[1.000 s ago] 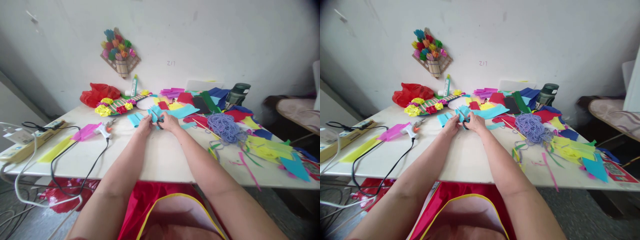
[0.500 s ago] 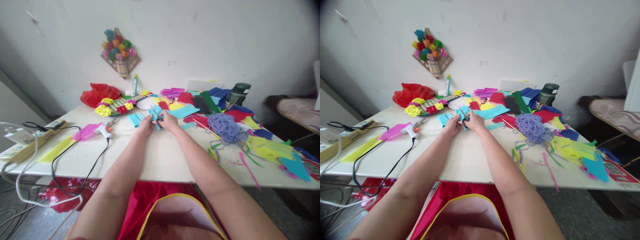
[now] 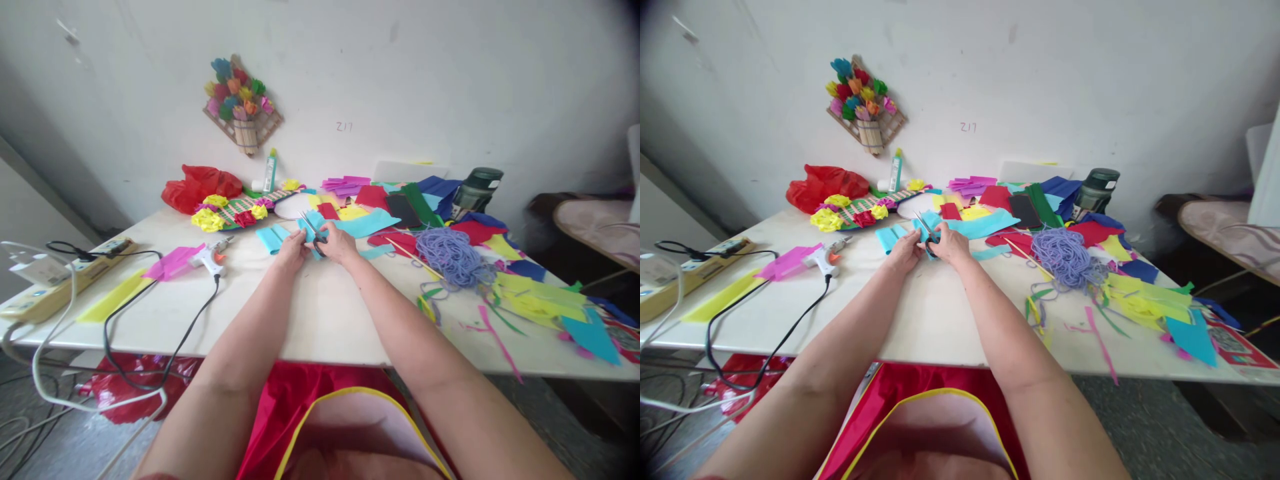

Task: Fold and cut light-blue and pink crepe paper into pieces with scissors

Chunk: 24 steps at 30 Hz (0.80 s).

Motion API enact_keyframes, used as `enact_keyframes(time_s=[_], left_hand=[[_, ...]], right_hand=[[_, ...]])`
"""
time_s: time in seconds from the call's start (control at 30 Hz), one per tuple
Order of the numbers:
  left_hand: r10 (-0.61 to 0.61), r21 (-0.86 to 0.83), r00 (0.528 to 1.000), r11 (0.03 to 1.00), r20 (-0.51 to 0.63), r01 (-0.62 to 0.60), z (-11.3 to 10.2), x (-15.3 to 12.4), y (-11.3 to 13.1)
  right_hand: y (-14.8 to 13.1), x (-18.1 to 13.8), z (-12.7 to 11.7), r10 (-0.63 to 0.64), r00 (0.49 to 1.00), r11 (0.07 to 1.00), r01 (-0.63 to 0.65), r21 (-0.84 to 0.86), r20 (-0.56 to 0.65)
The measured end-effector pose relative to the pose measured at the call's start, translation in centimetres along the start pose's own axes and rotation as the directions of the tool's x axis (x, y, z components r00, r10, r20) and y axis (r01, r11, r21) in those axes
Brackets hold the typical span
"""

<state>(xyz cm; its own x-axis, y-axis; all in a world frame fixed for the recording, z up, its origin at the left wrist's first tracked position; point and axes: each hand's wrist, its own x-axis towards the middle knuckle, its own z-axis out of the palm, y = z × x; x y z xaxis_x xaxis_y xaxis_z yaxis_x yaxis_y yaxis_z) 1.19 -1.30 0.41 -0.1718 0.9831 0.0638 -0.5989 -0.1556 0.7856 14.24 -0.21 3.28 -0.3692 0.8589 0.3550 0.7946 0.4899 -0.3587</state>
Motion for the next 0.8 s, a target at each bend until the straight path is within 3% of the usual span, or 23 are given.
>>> enact_keyframes(time_s=[0.4,0.5,0.63,0.7,0.8], left_hand=[[-0.030,0.052,0.999,0.998,-0.013,0.031,0.7,-0.8,0.2],[-0.029,0.046,0.999,0.998,-0.021,0.030,0.6,-0.8,0.2],[-0.007,0.041,0.998,0.999,-0.059,0.009,0.4,-0.5,0.3],[0.004,0.043,0.996,0.999,-0.088,0.000,0.3,-0.4,0.4],[0.025,0.040,0.994,0.999,-0.111,-0.020,0.1,-0.2,0.5]], right_hand=[[-0.4,0.1,-0.5,0.055,0.998,0.998,-0.055,0.013,-0.017],[-0.1,0.1,-0.5,0.187,0.978,0.982,-0.187,0.010,-0.097],[1.5,0.2,-0.6,0.410,0.889,0.912,-0.407,0.060,-0.203],[2.5,0.3,-0.8,0.463,0.860,0.885,-0.461,0.060,-0.215],[3.9,0.3,-1.1,0.464,0.862,0.881,-0.473,0.003,-0.204]])
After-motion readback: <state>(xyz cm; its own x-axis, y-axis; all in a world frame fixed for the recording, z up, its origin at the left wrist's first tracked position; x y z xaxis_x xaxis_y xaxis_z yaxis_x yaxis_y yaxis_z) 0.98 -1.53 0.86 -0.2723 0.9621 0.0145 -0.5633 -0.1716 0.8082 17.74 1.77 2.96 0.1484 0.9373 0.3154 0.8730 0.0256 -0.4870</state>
